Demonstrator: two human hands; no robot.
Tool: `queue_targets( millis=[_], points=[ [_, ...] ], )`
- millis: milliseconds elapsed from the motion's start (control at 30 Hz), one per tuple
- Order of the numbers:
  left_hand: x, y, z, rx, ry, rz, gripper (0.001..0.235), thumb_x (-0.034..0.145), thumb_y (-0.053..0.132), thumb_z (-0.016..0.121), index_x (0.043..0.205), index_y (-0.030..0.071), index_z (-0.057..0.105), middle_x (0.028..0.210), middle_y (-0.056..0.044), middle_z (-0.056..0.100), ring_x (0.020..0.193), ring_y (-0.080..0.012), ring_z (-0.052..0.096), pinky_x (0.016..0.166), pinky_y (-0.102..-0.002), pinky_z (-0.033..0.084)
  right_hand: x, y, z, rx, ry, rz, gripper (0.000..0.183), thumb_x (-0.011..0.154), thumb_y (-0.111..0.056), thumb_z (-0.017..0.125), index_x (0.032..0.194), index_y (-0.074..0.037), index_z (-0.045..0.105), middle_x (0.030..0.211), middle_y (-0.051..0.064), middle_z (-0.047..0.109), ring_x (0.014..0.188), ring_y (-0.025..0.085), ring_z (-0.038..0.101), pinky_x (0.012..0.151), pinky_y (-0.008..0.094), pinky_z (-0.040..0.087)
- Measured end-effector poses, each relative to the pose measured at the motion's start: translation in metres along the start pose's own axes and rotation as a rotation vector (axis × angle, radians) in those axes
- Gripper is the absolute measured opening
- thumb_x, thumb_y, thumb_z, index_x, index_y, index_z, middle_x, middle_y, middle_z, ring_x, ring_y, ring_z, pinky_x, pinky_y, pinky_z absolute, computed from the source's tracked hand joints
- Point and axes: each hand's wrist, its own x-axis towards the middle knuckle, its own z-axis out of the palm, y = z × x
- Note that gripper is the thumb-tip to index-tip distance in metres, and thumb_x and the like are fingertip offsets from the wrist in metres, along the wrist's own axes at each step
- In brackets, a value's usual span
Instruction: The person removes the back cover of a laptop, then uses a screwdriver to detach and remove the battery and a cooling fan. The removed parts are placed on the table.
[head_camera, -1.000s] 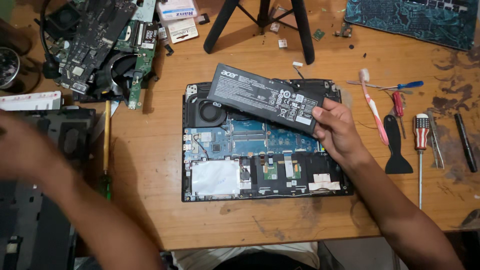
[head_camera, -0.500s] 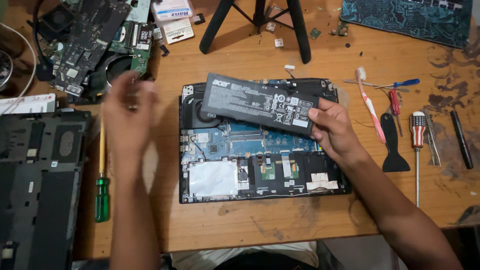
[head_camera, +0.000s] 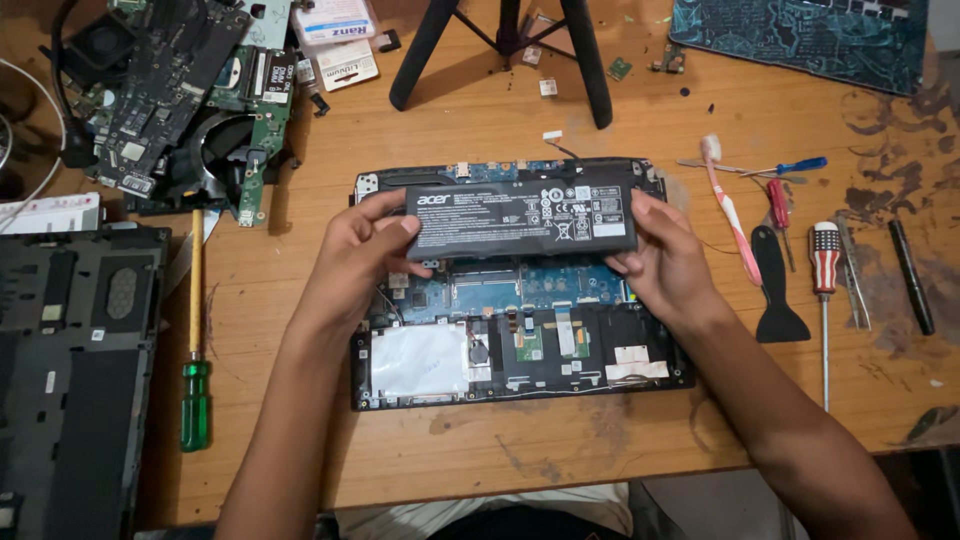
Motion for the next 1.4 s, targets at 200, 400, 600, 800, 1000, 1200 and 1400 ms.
queue_targets(
  millis=[200,400,600,800,1000,1200,1400],
  points=[
    [0.0,0.001,0.0,-0.047,0.008,0.009,0.054,0.091,0.005,0.064,0.143,0.0,0.049,0.112,-0.011,0.076,0.09,-0.015,0.072,0.068,-0.03,0.061,0.0,0.0,0.003,-0.023,0.032,-0.002,0.029,0.102,-0.016,0.06,0.126,0.001,0.06,0.096,0.003,0.063,0.071,0.009,0.048,0.069,0.026,0.042],
    [0.002,-0.004,-0.002,-0.036,0.014,0.094,0.059,0.092,0.0,0.065,0.149,0.001,0.05,0.114,-0.009,0.073,0.097,-0.0138,0.072,0.078,-0.03,0.063,-0.002,0.001,0.006,-0.027,0.05,-0.015,0.029,0.097,-0.007,0.061,0.126,-0.007,0.059,0.103,0.002,0.066,0.074,0.01,0.051,0.072,0.029,0.046],
    [0.006,-0.014,-0.006,-0.165,0.013,0.005,0.045,0.096,0.009,0.064,0.139,-0.005,0.056,0.108,-0.013,0.075,0.086,-0.015,0.072,0.07,-0.032,0.062,-0.001,0.002,-0.003,-0.001,0.038,0.033,0.028,0.106,-0.015,0.059,0.129,0.001,0.059,0.095,0.003,0.062,0.073,0.01,0.05,0.07,0.029,0.044],
    [-0.002,-0.005,-0.002,-0.243,0.01,0.082,0.049,0.092,0.007,0.069,0.136,-0.005,0.052,0.11,-0.016,0.074,0.095,-0.0167,0.072,0.087,-0.029,0.057,-0.002,0.002,-0.013,0.063,-0.089,0.003,0.052,0.106,-0.032,0.057,0.144,0.004,0.056,0.105,0.01,0.069,0.077,0.014,0.055,0.076,0.033,0.046],
    [-0.032,0.02,-0.004,-0.174,0.2,0.277,0.052,0.092,0.005,0.073,0.139,-0.006,0.054,0.111,-0.013,0.071,0.097,-0.0164,0.067,0.092,-0.029,0.053,-0.004,0.0,-0.035,0.094,-0.016,-0.073,0.052,0.109,-0.037,0.052,0.142,0.003,0.059,0.108,0.014,0.071,0.074,0.017,0.057,0.074,0.034,0.047],
    [-0.129,0.027,-0.008,-0.189,0.491,0.469,0.046,0.1,0.006,0.07,0.138,-0.013,0.052,0.118,-0.024,0.066,0.1,-0.0276,0.071,0.083,-0.036,0.06,-0.006,-0.012,-0.05,0.078,0.022,-0.196,0.047,0.116,-0.042,0.053,0.133,0.001,0.062,0.09,0.008,0.068,0.065,0.014,0.053,0.068,0.03,0.043],
    [-0.183,-0.017,-0.043,-0.044,0.95,0.358,0.044,0.101,0.006,0.068,0.136,-0.01,0.047,0.122,-0.027,0.064,0.108,-0.0312,0.07,0.089,-0.037,0.06,-0.007,-0.019,-0.054,0.073,0.077,-0.189,0.048,0.114,-0.045,0.05,0.129,-0.001,0.064,0.087,0.006,0.065,0.064,0.013,0.051,0.067,0.029,0.041]
  ],
)
